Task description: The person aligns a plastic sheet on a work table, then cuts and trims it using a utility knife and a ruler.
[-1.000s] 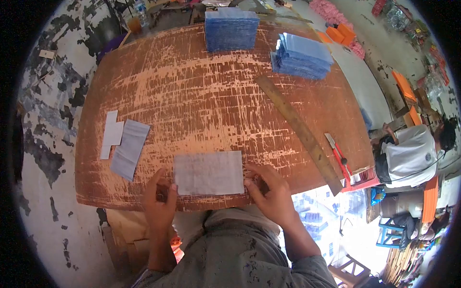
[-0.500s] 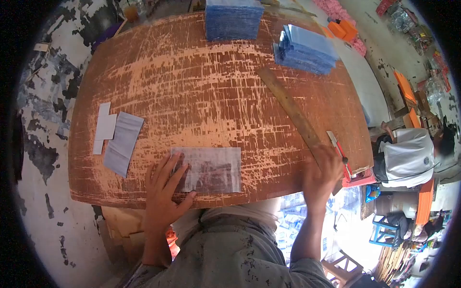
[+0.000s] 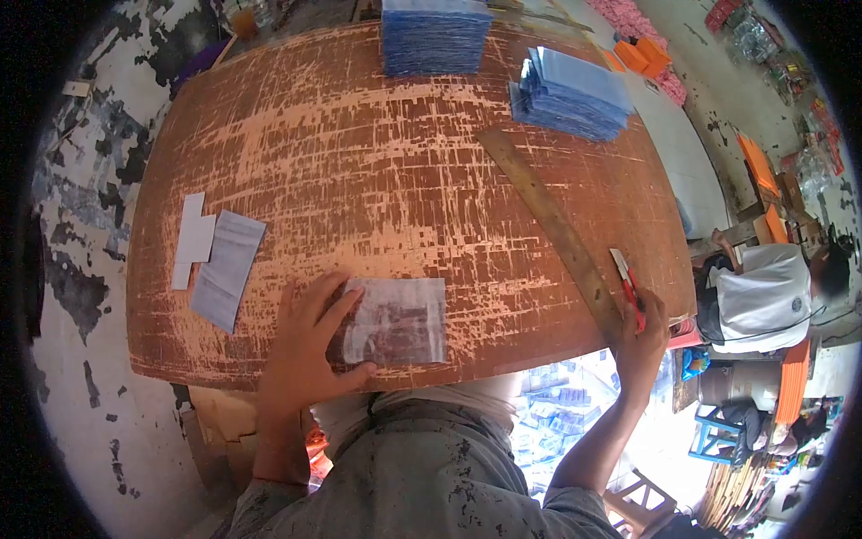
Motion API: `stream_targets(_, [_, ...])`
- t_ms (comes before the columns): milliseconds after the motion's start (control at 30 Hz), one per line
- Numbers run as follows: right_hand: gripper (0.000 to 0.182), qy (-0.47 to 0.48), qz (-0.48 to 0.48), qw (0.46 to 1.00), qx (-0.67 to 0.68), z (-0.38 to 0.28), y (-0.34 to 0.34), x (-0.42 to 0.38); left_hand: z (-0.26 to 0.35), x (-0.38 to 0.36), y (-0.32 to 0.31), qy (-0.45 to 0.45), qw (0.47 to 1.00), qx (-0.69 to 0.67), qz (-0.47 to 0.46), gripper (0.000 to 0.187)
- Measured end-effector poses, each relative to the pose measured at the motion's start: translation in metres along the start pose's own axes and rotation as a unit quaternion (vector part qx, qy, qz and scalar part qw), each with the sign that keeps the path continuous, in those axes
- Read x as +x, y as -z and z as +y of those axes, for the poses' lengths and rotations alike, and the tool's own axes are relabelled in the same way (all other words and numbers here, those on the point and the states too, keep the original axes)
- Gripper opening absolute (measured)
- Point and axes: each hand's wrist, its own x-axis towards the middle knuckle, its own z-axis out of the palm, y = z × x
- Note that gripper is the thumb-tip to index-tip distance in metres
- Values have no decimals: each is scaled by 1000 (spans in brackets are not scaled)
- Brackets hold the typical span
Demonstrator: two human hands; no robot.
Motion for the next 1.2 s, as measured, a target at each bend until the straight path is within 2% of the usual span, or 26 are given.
stream_targets(100, [35, 4, 0, 1000, 20, 4, 0, 2, 1, 1, 2, 7, 1000, -1, 12, 98])
stream_targets(167, [36, -39, -10, 999, -9, 8, 1, 4, 2, 0, 2, 7, 1000, 2, 25, 100])
stream_targets(300, [34, -22, 10, 999, 25, 20, -4, 6, 5, -11, -2, 47, 997, 11, 54, 103])
stream_targets(400, [37, -66, -11, 997, 39, 16, 0, 7, 9, -17, -3, 70, 995, 22, 67, 101])
stream_targets(500, [36, -25, 5, 1000, 11, 23, 1, 7, 15, -24, -8, 101, 991, 37, 74, 99])
stream_targets(567, [39, 4, 67, 996, 54, 31, -3, 6, 20, -29, -12, 128, 988, 39, 79, 99])
stream_targets(600, [39, 5, 64, 996, 54, 19, 2, 5, 23, -31, -13, 138, 986, 44, 82, 98])
stream_targets(667, [38, -84, 86, 990, 81, -15, 16, -1, 27, -36, -17, 151, 984, 48, 83, 98])
stream_targets(700, [37, -15, 102, 990, 101, -13, 13, -5, 29, -37, -19, 153, 983, 50, 86, 97])
stream_targets(733, [37, -16, 100, 990, 99, -19, 13, -12, 31, -38, -21, 154, 983, 51, 89, 97])
stream_targets(767, [33, -14, 33, 969, 243, -30, 11, -22, 33, -39, -23, 154, 983, 50, 88, 97])
stream_targets(800, [30, -13, -34, 924, 381, -44, 9, -32, 34, -41, -24, 159, 981, 61, 94, 96])
stream_targets(867, [27, 103, -93, 976, 170, -75, 10, -51, 36, -42, -28, 164, 979, 72, 100, 96])
stream_targets(933, [27, 126, -218, 947, 198, -113, 12, -62, 39, -43, -31, 192, 973, 53, 116, 95])
stream_targets(1000, [32, 253, -225, 916, 217, -146, 4, -59, 41, -41, -31, 199, 973, 25, 116, 93])
stream_targets(1067, [31, 253, -267, 906, 211, -168, 1, -63, 40, -37, -31, 206, 972, -4, 116, 91])
stream_targets(1133, [22, 307, -301, 889, 157, -180, -3, -67, 38, -29, -31, 147, 981, -15, 122, 88])
stream_targets(1167, [22, 315, -297, 889, 145, -184, -7, -70, 33, -24, -31, 149, 981, -15, 125, 88])
stream_targets(1200, [22, 319, -298, 888, 145, -190, -8, -71, 29, -19, -31, 102, 990, -15, 92, 86])
